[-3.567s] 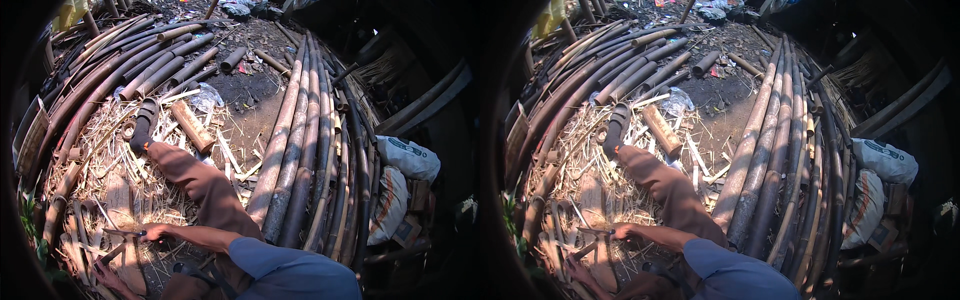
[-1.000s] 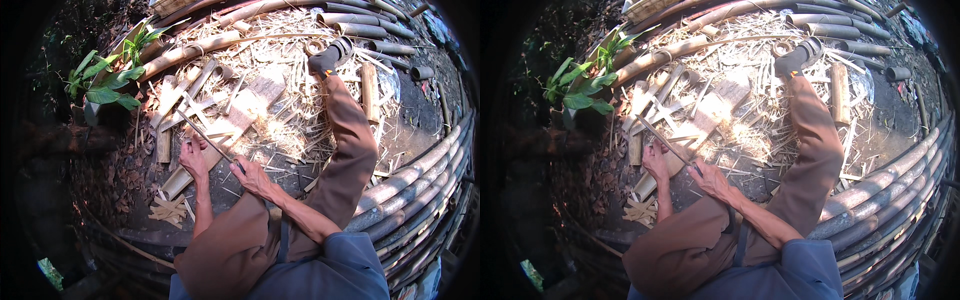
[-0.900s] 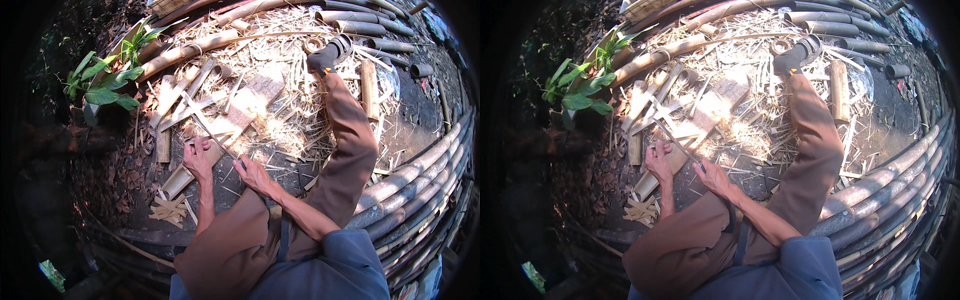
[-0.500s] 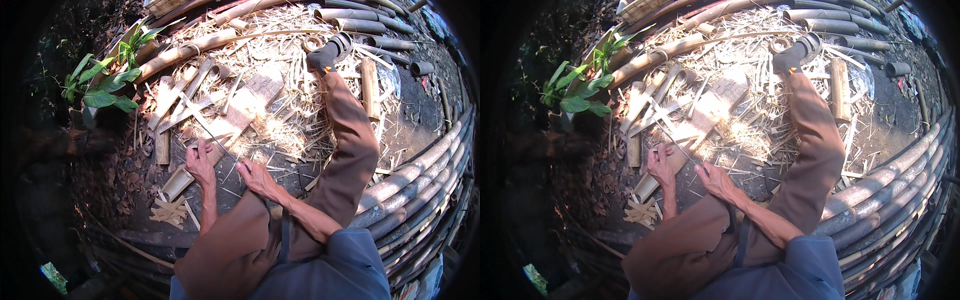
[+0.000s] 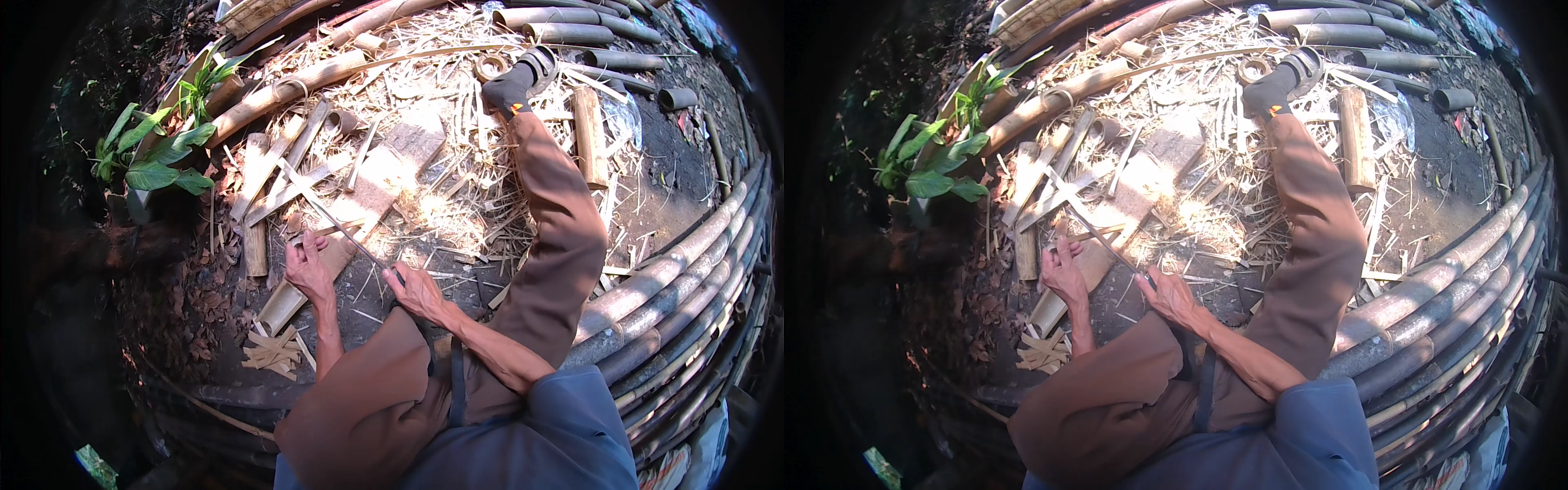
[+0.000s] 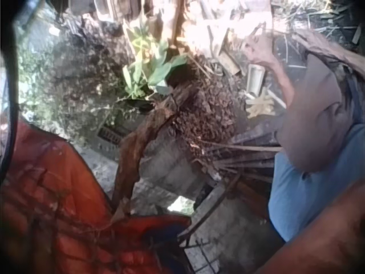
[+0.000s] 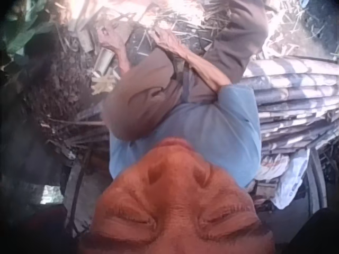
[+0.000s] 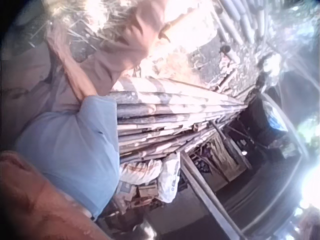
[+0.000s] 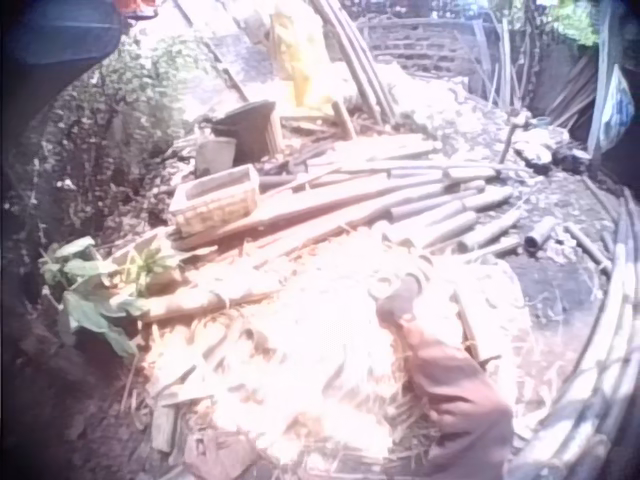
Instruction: The person sits on the ground and uses a machete to split bamboo pieces into smaller strips. They repeatedly position bamboo segments and strike them with the blade, accumulating cut pieces on the ground.
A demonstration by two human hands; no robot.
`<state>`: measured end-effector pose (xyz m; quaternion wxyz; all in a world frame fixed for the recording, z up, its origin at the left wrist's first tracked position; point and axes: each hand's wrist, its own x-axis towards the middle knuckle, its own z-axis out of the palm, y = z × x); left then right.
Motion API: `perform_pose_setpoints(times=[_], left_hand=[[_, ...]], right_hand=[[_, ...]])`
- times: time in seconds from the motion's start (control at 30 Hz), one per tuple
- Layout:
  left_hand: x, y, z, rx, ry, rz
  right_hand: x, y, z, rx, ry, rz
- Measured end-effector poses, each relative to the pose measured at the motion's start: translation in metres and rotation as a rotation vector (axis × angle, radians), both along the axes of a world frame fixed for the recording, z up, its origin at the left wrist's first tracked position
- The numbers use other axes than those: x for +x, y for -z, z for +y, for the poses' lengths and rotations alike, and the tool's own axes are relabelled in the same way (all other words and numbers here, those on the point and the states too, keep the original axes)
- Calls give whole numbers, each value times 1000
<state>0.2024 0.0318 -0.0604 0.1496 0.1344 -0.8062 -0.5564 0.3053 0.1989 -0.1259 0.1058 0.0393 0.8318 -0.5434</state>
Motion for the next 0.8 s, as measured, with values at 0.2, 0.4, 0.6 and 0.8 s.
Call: perform_pose_setpoints(times=[0.2, 0.4, 0.6, 0.8], left_hand=[[-1, 0, -4, -146, 40, 13], [-20, 56, 17, 8, -14, 135], [-44, 117, -22, 287, -35, -263], [2, 79, -5, 563, 416, -612]], right_hand=[[-1, 46, 5, 52, 68, -201], [-1, 36, 23, -46, 127, -238], [-13, -25, 36, 45, 76, 132], [-28, -4, 87, 390, 6, 244]])
